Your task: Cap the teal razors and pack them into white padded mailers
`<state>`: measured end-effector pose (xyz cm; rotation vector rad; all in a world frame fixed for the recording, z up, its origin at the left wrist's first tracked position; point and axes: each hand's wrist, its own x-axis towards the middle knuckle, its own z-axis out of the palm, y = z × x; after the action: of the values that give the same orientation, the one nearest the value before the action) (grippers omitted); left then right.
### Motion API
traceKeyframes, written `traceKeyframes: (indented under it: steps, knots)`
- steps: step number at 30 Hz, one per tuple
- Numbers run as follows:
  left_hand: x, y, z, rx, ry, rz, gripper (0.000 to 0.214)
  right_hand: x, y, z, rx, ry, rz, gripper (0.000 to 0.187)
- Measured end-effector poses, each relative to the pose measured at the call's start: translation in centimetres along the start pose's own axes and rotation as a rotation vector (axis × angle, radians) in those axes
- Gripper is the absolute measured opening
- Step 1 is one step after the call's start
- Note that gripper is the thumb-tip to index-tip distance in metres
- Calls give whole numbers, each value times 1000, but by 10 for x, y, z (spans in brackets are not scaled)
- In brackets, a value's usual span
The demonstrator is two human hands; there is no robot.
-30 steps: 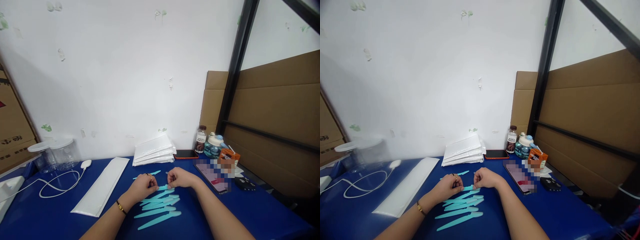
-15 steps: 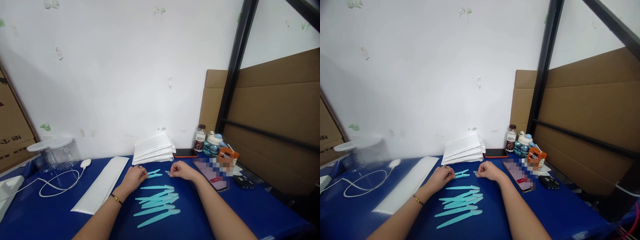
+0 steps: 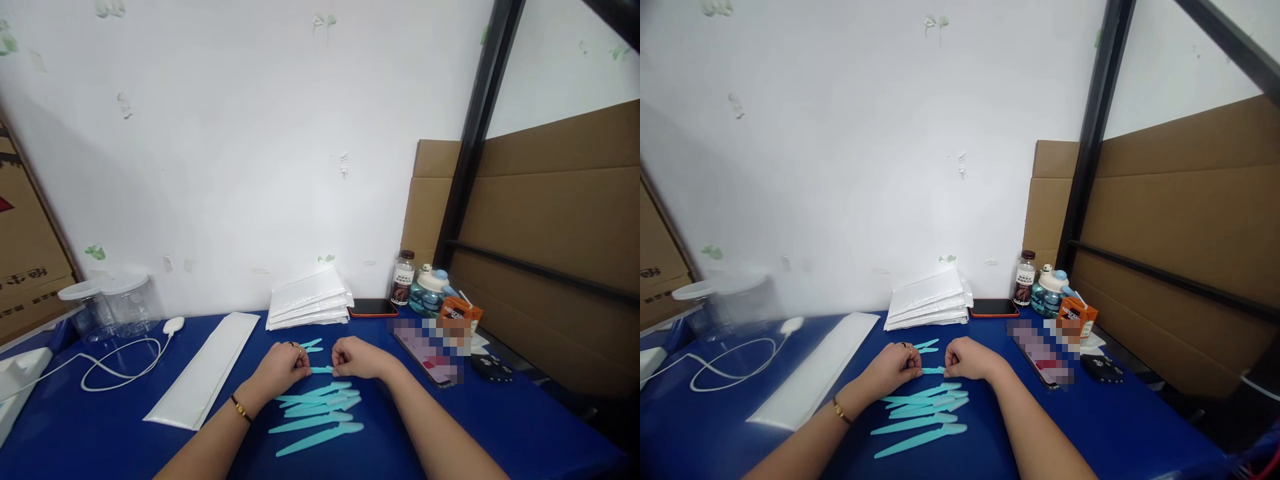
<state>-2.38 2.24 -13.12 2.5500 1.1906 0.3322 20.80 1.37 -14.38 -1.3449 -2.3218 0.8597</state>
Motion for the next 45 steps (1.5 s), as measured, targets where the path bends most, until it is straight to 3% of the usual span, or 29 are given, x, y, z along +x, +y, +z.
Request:
traceKeyframes:
  steps: [6,10,13,16,18,25,30,34,37,41,45]
  knots:
    - [1,-21,-11,13,66,-84,14,-3,7,-16,-26,187,69,2]
    - [-4,-26,-18,23,132,-175,19,-5,8,-21,-7,279,97,5]
    - [-6,-17,-18,2,161,-148,22,-9,-1,-17,31,134,42,14]
    - [-8,-4,-15,-33,89,-70,21,-11,-12,-11,38,-87,27,20]
    - [-10,4,-11,-63,38,-48,24,-10,-15,-7,15,-119,31,18]
    - [-5,8,3,-99,-48,-29,17,-2,-11,3,8,8,12,13]
    - [-1,-5,-7,39,76,-13,16,-1,-2,-5,25,151,30,7]
    - [-3,-18,-16,47,146,-93,16,-5,6,-16,53,244,98,6]
    - [-7,-14,-17,-7,146,-113,18,-11,-1,-20,71,115,68,12]
    - [-13,5,-14,-112,-22,-44,18,-19,-18,-18,32,-207,67,20]
    - [-16,16,-9,-172,-147,-38,23,-18,-22,-13,-53,-175,59,13]
